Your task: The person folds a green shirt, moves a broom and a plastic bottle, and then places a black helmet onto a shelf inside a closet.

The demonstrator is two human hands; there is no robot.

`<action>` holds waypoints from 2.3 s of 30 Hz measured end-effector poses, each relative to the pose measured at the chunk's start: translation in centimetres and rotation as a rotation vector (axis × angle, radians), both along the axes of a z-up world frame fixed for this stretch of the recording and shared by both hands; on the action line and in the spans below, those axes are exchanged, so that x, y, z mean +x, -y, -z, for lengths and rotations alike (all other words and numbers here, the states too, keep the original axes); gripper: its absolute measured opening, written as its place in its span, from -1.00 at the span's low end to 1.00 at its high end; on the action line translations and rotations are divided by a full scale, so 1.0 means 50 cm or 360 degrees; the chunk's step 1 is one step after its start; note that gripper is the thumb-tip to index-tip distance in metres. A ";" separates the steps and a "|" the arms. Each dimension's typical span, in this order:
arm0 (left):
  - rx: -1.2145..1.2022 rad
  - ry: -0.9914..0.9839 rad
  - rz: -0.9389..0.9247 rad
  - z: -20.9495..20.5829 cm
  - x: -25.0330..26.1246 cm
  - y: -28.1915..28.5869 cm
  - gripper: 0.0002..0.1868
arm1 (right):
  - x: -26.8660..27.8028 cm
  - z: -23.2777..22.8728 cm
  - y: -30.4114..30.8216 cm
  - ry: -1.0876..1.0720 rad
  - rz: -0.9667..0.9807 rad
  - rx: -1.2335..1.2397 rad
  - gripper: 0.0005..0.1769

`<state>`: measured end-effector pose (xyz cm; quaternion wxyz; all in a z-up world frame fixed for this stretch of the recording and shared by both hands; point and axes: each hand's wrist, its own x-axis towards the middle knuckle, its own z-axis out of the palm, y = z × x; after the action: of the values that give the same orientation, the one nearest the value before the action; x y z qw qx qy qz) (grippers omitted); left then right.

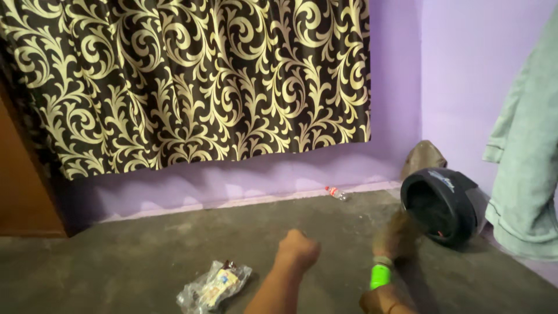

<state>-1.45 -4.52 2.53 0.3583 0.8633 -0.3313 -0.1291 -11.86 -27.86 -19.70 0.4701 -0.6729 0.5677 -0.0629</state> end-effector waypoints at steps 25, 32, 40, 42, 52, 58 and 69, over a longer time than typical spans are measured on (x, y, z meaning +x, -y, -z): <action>0.0038 -0.0108 0.0288 0.059 -0.010 0.144 -0.38 | -0.066 -0.105 -0.132 0.0374 0.0156 0.0086 -0.38; 0.0048 -0.0129 0.0257 0.107 0.073 0.143 -0.43 | -0.001 -0.142 -0.262 0.0343 -0.0308 0.0059 -0.09; -0.0086 -0.0222 0.0095 0.127 0.072 0.095 -0.50 | -0.054 -0.326 -0.233 0.0540 -0.0316 -0.0104 0.01; -0.0116 -0.0249 0.0068 0.132 0.062 0.092 -0.51 | -0.077 -0.346 -0.199 0.0634 -0.0216 -0.0088 -0.03; 0.0116 -0.0051 0.0167 0.093 0.062 0.076 -0.57 | -0.118 -0.258 -0.094 0.0255 0.0282 0.0153 -0.76; 0.0159 0.0064 0.0165 0.061 0.079 0.060 -0.58 | -0.061 -0.221 -0.104 0.0130 0.0084 -0.0073 -0.36; 0.0207 0.0174 0.0176 0.064 0.096 0.105 -0.58 | -0.059 -0.362 -0.154 0.0610 -0.0170 0.0273 -0.16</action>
<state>3.33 -9.79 -0.67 0.2751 0.8708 -0.3885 -0.1225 -14.79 -20.16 -1.58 0.6277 -0.6353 0.4346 -0.1162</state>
